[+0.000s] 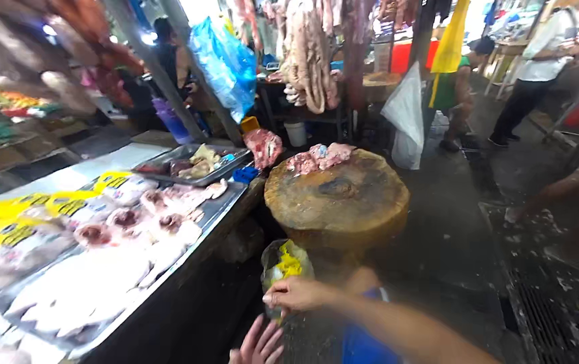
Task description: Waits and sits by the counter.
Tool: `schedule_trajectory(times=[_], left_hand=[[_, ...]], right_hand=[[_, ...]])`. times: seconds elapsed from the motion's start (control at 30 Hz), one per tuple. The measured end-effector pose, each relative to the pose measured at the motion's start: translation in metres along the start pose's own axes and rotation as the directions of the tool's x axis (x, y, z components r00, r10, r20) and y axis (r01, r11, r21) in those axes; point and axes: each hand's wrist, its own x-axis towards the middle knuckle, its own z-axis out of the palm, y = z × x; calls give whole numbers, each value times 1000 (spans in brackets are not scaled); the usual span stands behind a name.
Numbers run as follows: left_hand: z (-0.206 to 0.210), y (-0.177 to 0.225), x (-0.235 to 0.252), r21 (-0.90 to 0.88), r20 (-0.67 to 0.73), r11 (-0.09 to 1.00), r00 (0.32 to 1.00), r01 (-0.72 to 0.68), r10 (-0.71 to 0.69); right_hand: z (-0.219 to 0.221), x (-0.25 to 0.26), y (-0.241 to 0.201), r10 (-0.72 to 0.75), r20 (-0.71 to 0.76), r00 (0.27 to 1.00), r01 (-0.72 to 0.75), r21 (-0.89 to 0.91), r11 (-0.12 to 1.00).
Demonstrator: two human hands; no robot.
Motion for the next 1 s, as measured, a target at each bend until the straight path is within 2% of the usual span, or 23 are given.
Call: schedule_trajectory(times=[0.07,0.1,0.2,0.27,0.33,0.4,0.53,0.6,0.77,0.9,1.0], left_hand=[[15,7,3,-185,176,982,982,-33,67],[20,9,0,-249,215,968,972,-43,99],[35,9,-5,-311,241,943,949,-121,201],[39,7,-7,-411,278,904,927,-122,251],[70,23,-21,-506,190,859,961,-80,202],[91,29,-28,-549,167,831,964,-85,209],[48,-10,-11,-544,385,838,877,-36,287],[37,-22,-10,-564,381,825,873,-43,306],[35,-28,-15,-594,296,804,924,-21,242],[15,-48,-9,-592,303,804,910,-54,284],[12,-46,-12,-604,298,797,933,21,202]], right_hand=[[24,-23,-25,-71,21,997,68,130,989],[38,-33,-34,-78,54,996,65,208,976],[75,-53,-40,-106,114,988,61,344,937],[89,-56,-35,-127,131,983,67,391,918],[97,-56,-33,-144,120,982,88,378,922],[102,-56,-32,-148,100,984,103,362,927],[107,-58,-30,-149,58,987,102,490,866],[110,-55,-27,-123,76,990,67,514,855],[114,-51,-45,53,88,995,-87,442,893],[116,-39,-9,-49,112,993,-14,500,866],[117,-40,-6,4,-7,1000,0,527,850]])
